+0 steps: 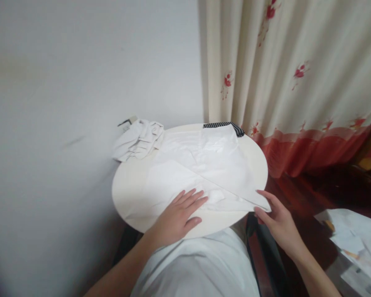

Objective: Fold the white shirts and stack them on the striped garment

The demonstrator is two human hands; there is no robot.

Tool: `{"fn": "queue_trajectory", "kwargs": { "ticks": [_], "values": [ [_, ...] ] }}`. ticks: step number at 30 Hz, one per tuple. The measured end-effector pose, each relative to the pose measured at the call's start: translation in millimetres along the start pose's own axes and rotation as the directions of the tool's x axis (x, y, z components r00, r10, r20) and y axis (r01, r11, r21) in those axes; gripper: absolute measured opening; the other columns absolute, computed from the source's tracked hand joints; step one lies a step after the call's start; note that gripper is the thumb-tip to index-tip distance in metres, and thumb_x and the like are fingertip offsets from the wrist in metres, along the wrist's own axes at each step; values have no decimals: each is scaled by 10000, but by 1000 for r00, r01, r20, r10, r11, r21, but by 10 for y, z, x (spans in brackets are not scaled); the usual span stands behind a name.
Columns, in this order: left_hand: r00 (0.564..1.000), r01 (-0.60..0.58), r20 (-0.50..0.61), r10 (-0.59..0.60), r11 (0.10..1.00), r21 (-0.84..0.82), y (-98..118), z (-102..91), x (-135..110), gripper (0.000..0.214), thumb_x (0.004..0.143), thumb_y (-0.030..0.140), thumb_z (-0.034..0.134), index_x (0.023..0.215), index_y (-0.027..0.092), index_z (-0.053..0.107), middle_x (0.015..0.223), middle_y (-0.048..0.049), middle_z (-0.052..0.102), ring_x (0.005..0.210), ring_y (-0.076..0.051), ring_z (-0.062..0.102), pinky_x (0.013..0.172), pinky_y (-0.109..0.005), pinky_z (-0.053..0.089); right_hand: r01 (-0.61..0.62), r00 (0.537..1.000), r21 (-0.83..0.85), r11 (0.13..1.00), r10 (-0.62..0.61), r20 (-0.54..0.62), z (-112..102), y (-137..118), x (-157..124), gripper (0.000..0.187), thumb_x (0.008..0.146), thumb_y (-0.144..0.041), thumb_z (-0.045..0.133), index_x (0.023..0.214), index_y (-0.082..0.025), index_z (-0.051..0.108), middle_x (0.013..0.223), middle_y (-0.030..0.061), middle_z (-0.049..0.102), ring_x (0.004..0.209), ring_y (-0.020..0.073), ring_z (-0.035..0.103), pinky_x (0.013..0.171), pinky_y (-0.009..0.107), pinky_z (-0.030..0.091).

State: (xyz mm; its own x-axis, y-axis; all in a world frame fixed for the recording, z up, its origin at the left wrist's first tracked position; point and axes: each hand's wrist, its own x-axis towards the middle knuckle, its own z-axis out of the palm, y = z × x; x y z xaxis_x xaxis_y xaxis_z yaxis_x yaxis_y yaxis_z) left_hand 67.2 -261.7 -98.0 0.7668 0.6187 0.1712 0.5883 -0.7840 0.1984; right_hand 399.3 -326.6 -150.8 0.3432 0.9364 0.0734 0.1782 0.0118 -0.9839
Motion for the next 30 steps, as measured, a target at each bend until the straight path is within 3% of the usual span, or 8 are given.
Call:
{"fn": "queue_trajectory", "kwargs": {
  "ticks": [3,8,15,22,26,30],
  "values": [
    [1000,25,11,-25,1000,-5,21,-31,-37,616,1003,404,528,1567,365,284,1628,16,327,1514,-236,258,1233,-498,231,-57,998,31,998,57,2,-20,75,-4,661,777,-509,751,1338,-206,577,671,5,647,583,166,585,515,256,488],
    [995,100,4,-100,995,26,-12,-44,-198,626,996,407,541,1567,368,288,1630,10,323,1516,-255,251,1229,-521,229,-117,992,58,991,120,-38,-35,182,4,628,758,-551,746,1272,-206,642,743,37,697,665,181,632,577,251,529],
    [956,293,-54,-288,930,220,-228,-133,-748,605,1008,423,504,1571,354,293,1649,-24,276,1509,-307,258,1198,-583,261,-122,983,68,990,130,-128,36,161,27,512,700,-491,767,1125,-213,710,834,51,723,669,181,637,574,257,531],
    [945,325,-108,-307,872,367,-378,-161,-1173,604,1025,401,448,1590,301,260,1642,-44,287,1499,-324,282,1163,-580,335,-2,998,-74,997,-2,-64,-53,181,28,422,765,-445,693,1125,-227,727,907,42,720,706,188,621,621,283,510],
    [956,291,-151,-252,879,378,-448,-99,-1239,608,1027,413,439,1594,307,245,1640,-34,295,1497,-305,293,1162,-554,350,17,1000,2,1000,-17,17,-119,119,10,414,861,-482,620,1150,-201,712,796,41,685,707,196,616,625,293,495],
    [957,271,-205,-203,879,393,-534,-28,-1258,611,1023,419,434,1594,304,249,1623,-30,333,1486,-300,321,1160,-542,352,7,998,36,999,-5,-56,-71,79,33,390,851,-487,679,1084,-176,703,651,5,616,580,146,547,531,253,419]
  ]
}}
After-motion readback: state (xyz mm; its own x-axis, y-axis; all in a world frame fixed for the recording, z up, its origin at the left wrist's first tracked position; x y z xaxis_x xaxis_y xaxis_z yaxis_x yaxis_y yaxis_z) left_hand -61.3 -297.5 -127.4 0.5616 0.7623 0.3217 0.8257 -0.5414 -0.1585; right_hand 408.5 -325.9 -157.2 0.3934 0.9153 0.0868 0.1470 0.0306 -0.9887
